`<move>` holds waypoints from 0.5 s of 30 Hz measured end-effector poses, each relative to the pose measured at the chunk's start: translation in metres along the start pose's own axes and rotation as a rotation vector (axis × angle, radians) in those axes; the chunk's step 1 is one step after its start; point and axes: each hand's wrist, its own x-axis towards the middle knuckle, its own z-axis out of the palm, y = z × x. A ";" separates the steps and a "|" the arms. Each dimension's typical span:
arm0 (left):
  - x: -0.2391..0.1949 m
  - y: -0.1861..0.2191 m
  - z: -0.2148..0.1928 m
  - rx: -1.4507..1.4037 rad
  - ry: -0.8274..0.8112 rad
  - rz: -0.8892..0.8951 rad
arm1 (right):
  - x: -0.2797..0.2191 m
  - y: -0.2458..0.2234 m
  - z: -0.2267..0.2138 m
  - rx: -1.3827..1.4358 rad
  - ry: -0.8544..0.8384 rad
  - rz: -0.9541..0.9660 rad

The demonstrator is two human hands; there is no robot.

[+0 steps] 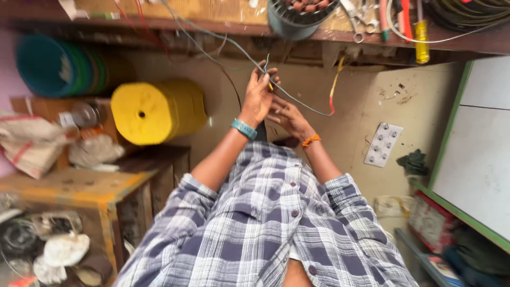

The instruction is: The person repairs an electrical stator by hand, using a screwdriver to adjust copper windings and a pair of scissors to cut and insert white insulating tape into the slots. The person works at a cluttered workbench with multiple stators and tools visible.

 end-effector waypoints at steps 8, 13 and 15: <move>-0.025 0.001 0.058 -0.082 -0.166 -0.104 | -0.121 -0.114 0.004 0.670 -0.025 -0.959; -0.028 0.062 0.121 0.055 -0.303 -0.177 | -0.198 -0.138 -0.099 0.873 0.390 -1.134; -0.019 0.110 0.144 0.028 -0.343 -0.148 | -0.215 -0.155 -0.123 0.709 0.389 -1.183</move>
